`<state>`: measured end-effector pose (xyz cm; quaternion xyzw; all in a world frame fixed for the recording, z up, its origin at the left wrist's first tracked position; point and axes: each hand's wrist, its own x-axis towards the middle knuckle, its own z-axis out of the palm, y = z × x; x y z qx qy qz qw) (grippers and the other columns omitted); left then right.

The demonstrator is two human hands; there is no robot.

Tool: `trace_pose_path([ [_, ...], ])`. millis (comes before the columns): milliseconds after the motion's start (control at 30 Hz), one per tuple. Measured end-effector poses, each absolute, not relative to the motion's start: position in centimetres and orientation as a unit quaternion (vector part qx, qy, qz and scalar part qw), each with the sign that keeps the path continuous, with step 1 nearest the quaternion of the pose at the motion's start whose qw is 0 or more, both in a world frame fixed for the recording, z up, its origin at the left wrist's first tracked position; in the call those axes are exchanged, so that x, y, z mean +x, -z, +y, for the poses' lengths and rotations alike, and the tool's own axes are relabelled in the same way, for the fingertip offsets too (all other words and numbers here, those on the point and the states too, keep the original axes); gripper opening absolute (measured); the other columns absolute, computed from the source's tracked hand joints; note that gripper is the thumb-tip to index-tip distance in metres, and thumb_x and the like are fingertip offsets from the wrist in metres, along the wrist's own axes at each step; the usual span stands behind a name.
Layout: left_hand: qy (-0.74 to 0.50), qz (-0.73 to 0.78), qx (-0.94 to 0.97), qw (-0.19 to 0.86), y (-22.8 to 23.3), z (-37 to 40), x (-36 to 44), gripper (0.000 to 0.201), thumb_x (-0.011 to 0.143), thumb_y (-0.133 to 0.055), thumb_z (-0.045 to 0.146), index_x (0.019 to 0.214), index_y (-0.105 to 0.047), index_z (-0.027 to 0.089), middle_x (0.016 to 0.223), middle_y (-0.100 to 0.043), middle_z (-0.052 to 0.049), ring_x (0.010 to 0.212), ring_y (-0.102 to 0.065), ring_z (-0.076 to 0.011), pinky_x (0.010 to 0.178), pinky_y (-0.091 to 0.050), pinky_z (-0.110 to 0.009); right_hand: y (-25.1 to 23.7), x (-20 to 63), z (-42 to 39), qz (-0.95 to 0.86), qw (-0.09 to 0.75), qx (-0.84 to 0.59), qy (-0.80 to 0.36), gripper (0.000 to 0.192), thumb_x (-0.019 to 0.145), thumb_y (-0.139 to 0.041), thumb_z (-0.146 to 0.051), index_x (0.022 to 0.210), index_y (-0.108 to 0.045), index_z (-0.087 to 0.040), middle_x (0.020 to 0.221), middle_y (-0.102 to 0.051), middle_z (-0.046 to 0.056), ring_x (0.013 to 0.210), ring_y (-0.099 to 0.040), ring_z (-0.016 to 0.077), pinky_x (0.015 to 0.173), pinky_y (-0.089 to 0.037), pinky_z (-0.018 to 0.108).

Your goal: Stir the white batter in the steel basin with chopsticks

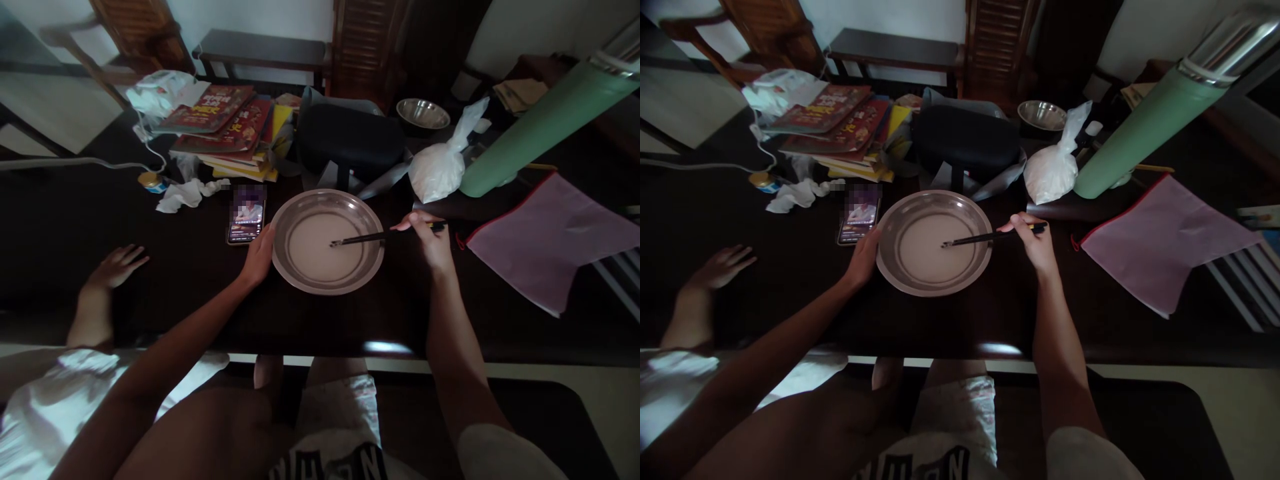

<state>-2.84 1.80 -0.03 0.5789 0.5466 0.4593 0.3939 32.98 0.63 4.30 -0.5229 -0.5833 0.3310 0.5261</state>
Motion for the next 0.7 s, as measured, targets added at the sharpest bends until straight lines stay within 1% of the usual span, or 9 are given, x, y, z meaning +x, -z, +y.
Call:
trace_pose_path([
  [67, -0.461, 0.547, 0.579, 0.391, 0.02, 1.81, -2.83, 0.059, 0.099, -0.046, 0.064, 0.115, -0.075, 0.015, 0.122, -0.078, -0.015, 0.125, -0.067, -0.0346, 0.108, -0.055, -0.046, -4.20, 33.00, 0.63, -0.588, 0.518, -0.514, -0.348, 0.046, 0.088, -0.072, -0.072, 0.068, -0.076, -0.031, 0.072, -0.077, 0.001, 0.076, -0.077, 0.0254, 0.083, -0.061, 0.047],
  [200, -0.464, 0.542, 0.589, 0.380, 0.03, 1.87, -2.88, 0.055, 0.100, -0.046, 0.062, 0.112, -0.075, 0.018, 0.121, -0.078, -0.014, 0.123, -0.067, -0.0341, 0.108, -0.054, -0.047, -4.22, 32.89, 0.67, -0.623, 0.492, -0.503, -0.343, 0.045, 0.088, -0.072, -0.073, 0.076, -0.081, -0.031, 0.081, -0.082, 0.002, 0.084, -0.078, 0.0257, 0.090, -0.061, 0.047],
  [300, -0.463, 0.543, 0.589, 0.379, 0.04, 1.90, -2.89, 0.053, 0.100, -0.046, 0.061, 0.111, -0.076, 0.018, 0.121, -0.079, -0.013, 0.122, -0.066, -0.0337, 0.108, -0.054, -0.047, -4.33, 32.94, 0.67, -0.597, 0.522, -0.517, -0.321, 0.045, 0.089, -0.071, -0.071, 0.070, -0.078, -0.031, 0.076, -0.080, 0.001, 0.080, -0.078, 0.0252, 0.088, -0.061, 0.047],
  [367, -0.462, 0.546, 0.587, 0.379, 0.04, 1.92, -2.88, 0.053, 0.100, -0.045, 0.060, 0.110, -0.076, 0.018, 0.121, -0.079, -0.013, 0.120, -0.067, -0.0333, 0.107, -0.055, -0.046, -4.39, 32.90, 0.65, -0.587, 0.529, -0.514, -0.333, 0.045, 0.090, -0.072, -0.069, 0.068, -0.077, -0.031, 0.073, -0.079, 0.000, 0.076, -0.077, 0.0249, 0.084, -0.062, 0.046],
  [500, -0.462, 0.544, 0.591, 0.377, 0.08, 1.93, -2.88, 0.054, 0.101, -0.045, 0.059, 0.110, -0.076, 0.016, 0.120, -0.079, -0.014, 0.117, -0.068, -0.0325, 0.105, -0.055, -0.045, -4.44, 32.72, 0.64, -0.622, 0.494, -0.492, -0.357, 0.043, 0.087, -0.073, -0.072, 0.075, -0.082, -0.031, 0.079, -0.083, 0.002, 0.083, -0.079, 0.0263, 0.087, -0.061, 0.046],
  [567, -0.462, 0.543, 0.591, 0.377, 0.14, 1.94, -2.92, 0.054, 0.101, -0.045, 0.059, 0.111, -0.075, 0.016, 0.120, -0.079, -0.014, 0.116, -0.068, -0.0326, 0.104, -0.055, -0.046, -4.37, 32.82, 0.66, -0.616, 0.505, -0.498, -0.343, 0.043, 0.087, -0.074, -0.071, 0.076, -0.082, -0.030, 0.080, -0.083, 0.002, 0.084, -0.079, 0.0264, 0.088, -0.061, 0.046],
  [633, -0.464, 0.542, 0.589, 0.379, 0.20, 1.95, -2.96, 0.054, 0.101, -0.046, 0.060, 0.112, -0.075, 0.016, 0.120, -0.079, -0.013, 0.119, -0.067, -0.0328, 0.104, -0.055, -0.046, -4.25, 33.00, 0.66, -0.593, 0.529, -0.508, -0.333, 0.043, 0.089, -0.073, -0.069, 0.072, -0.080, -0.030, 0.076, -0.081, 0.001, 0.080, -0.079, 0.0260, 0.086, -0.060, 0.046],
  [700, -0.466, 0.540, 0.589, 0.380, 0.26, 1.96, -3.02, 0.054, 0.101, -0.046, 0.061, 0.112, -0.075, 0.017, 0.120, -0.079, -0.012, 0.120, -0.066, -0.0323, 0.105, -0.055, -0.045, -4.17, 33.07, 0.66, -0.586, 0.533, -0.508, -0.339, 0.045, 0.090, -0.072, -0.069, 0.069, -0.078, -0.030, 0.072, -0.079, 0.001, 0.076, -0.078, 0.0253, 0.082, -0.060, 0.045],
])
